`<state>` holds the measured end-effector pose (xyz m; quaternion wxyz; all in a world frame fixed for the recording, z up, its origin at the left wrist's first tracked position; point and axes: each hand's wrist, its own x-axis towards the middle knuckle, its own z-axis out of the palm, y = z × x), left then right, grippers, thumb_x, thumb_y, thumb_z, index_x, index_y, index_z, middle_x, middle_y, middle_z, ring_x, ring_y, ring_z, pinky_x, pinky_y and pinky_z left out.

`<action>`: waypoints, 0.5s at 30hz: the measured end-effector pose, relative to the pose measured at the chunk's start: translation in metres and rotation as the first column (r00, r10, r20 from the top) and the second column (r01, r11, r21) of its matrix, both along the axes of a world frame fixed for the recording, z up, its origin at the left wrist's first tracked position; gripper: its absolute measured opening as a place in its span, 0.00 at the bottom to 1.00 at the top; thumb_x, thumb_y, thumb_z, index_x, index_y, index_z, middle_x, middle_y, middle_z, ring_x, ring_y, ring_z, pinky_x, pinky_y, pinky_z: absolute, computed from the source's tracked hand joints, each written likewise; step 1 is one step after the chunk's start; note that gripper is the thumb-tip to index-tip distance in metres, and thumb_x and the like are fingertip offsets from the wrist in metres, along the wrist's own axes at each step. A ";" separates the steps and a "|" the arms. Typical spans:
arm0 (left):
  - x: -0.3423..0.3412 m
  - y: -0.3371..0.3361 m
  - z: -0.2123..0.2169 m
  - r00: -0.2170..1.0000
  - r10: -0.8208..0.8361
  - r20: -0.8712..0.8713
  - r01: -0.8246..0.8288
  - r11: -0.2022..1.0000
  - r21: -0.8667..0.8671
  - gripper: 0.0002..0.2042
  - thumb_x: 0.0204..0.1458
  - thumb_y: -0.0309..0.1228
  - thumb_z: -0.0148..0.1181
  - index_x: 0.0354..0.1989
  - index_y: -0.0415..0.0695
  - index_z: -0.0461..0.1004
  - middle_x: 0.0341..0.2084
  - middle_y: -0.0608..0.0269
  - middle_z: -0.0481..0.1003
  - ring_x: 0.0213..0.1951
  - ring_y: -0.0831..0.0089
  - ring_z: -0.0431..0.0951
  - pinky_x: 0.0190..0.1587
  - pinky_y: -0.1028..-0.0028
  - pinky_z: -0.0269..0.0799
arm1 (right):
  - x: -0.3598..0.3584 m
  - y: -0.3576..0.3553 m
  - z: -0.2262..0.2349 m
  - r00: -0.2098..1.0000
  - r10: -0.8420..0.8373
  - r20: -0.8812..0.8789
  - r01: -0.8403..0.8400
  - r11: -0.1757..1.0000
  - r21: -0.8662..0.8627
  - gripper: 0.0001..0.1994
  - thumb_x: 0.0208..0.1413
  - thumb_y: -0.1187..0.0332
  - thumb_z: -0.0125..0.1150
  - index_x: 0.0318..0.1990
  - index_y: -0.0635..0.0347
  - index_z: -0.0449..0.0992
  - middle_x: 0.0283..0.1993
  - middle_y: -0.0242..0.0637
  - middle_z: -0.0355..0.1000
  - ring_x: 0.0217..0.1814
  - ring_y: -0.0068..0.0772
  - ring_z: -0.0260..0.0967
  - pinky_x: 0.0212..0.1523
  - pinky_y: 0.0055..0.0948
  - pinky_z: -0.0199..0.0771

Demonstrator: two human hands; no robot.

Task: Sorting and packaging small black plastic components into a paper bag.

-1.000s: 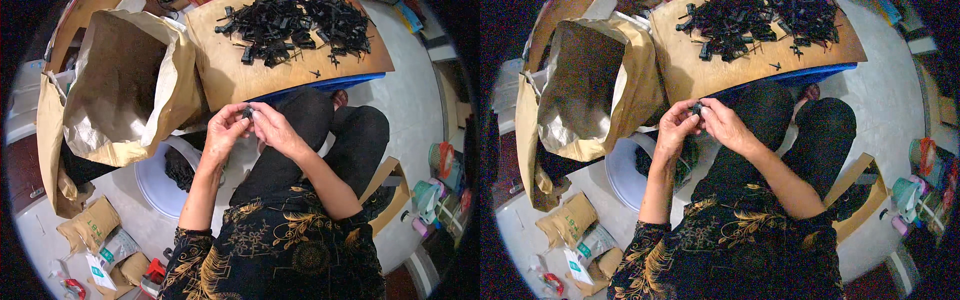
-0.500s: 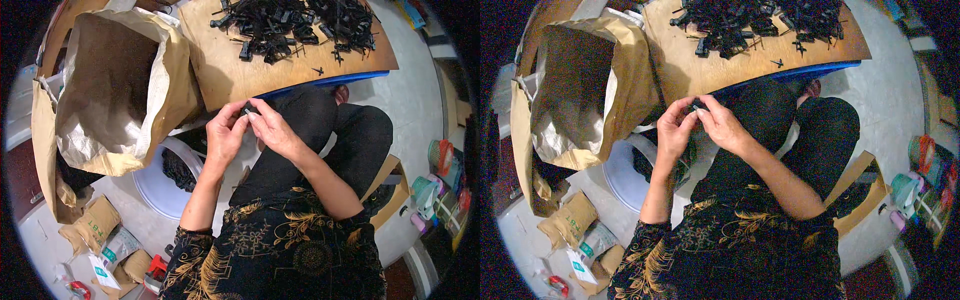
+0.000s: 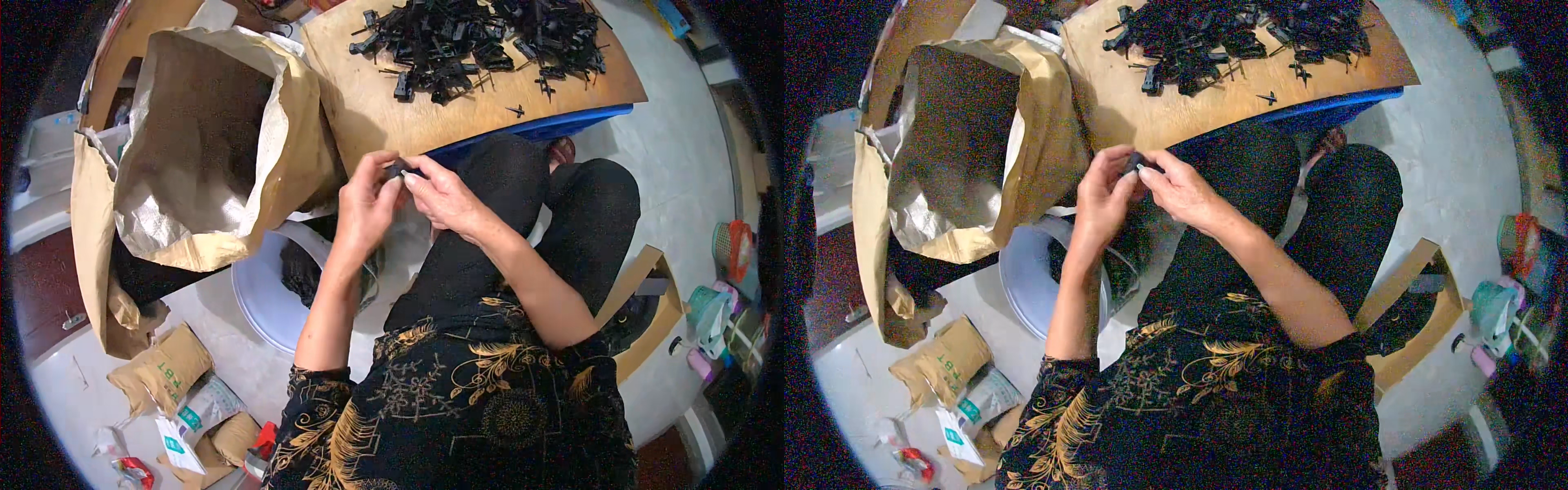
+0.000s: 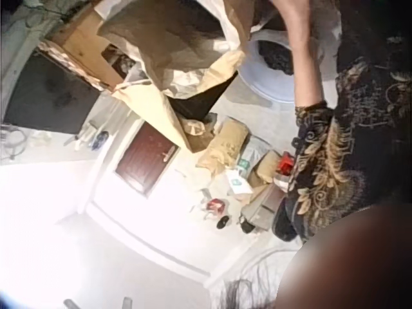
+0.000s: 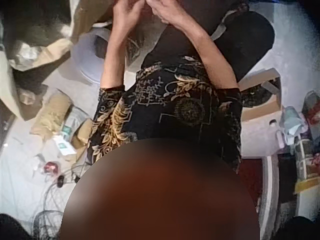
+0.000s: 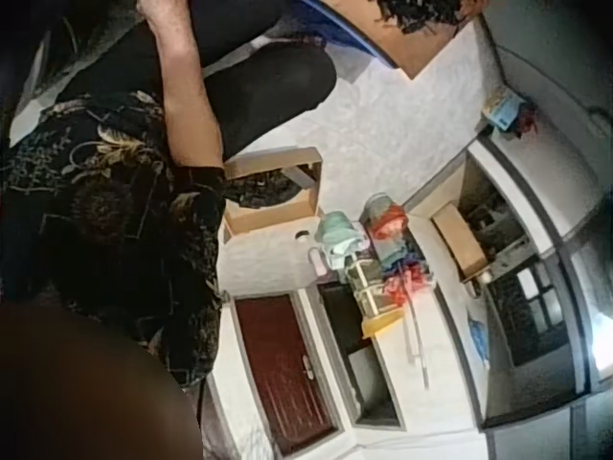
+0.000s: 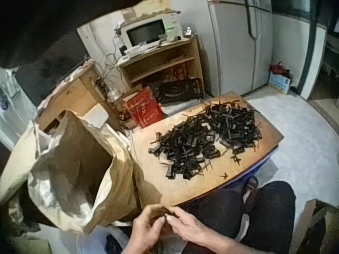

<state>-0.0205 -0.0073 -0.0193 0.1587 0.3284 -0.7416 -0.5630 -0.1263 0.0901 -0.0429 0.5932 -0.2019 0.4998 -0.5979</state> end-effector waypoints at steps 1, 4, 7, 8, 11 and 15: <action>0.004 -0.003 0.004 1.000 0.009 -0.025 -0.004 0.984 0.176 0.14 0.51 0.19 0.48 0.47 0.39 0.63 0.27 0.59 0.74 0.25 0.78 0.73 0.28 0.80 0.70 | -0.001 0.003 0.002 0.999 0.029 0.039 -0.028 0.999 -0.026 0.16 0.60 0.64 0.44 0.53 0.56 0.61 0.17 0.21 0.54 0.14 0.09 0.44 0.12 0.13 0.42; 0.013 -0.005 0.018 0.996 0.009 -0.088 0.034 0.878 0.478 0.15 0.52 0.21 0.48 0.49 0.40 0.60 0.30 0.55 0.73 0.27 0.74 0.75 0.29 0.81 0.72 | -0.003 0.007 0.003 0.998 0.020 0.065 -0.009 0.988 -0.156 0.14 0.59 0.64 0.45 0.51 0.57 0.63 0.18 0.20 0.56 0.14 0.08 0.45 0.12 0.11 0.42; 0.017 -0.001 0.024 0.973 0.015 -0.232 0.158 0.688 0.708 0.17 0.51 0.26 0.53 0.50 0.42 0.60 0.31 0.54 0.73 0.29 0.67 0.77 0.29 0.79 0.75 | -0.008 0.013 0.010 0.986 0.051 0.156 -0.033 0.993 -0.116 0.12 0.58 0.64 0.47 0.46 0.58 0.66 0.20 0.20 0.60 0.15 0.07 0.48 0.12 0.10 0.43; 0.017 0.001 0.027 0.973 0.007 -0.232 0.163 0.693 0.703 0.17 0.51 0.26 0.53 0.50 0.42 0.60 0.31 0.54 0.73 0.29 0.67 0.77 0.29 0.79 0.75 | -0.010 0.014 0.009 0.987 0.047 0.155 -0.028 0.992 -0.124 0.12 0.58 0.64 0.47 0.46 0.58 0.66 0.20 0.20 0.60 0.15 0.07 0.48 0.12 0.10 0.43; 0.012 0.009 0.031 0.963 0.030 -0.266 0.189 0.629 0.754 0.18 0.51 0.26 0.53 0.51 0.42 0.59 0.30 0.53 0.74 0.28 0.67 0.77 0.28 0.79 0.75 | -0.015 0.020 0.004 0.970 0.086 0.226 -0.039 0.978 -0.204 0.09 0.57 0.64 0.50 0.42 0.57 0.67 0.22 0.20 0.63 0.15 0.06 0.50 0.13 0.09 0.44; 0.013 0.012 0.036 0.965 -0.041 -0.258 0.227 0.624 0.748 0.19 0.51 0.25 0.53 0.51 0.42 0.59 0.31 0.53 0.73 0.27 0.68 0.77 0.26 0.80 0.73 | -0.015 0.022 0.007 0.967 0.119 0.225 -0.051 0.957 -0.285 0.06 0.56 0.65 0.51 0.35 0.56 0.67 0.22 0.20 0.64 0.16 0.06 0.50 0.13 0.10 0.44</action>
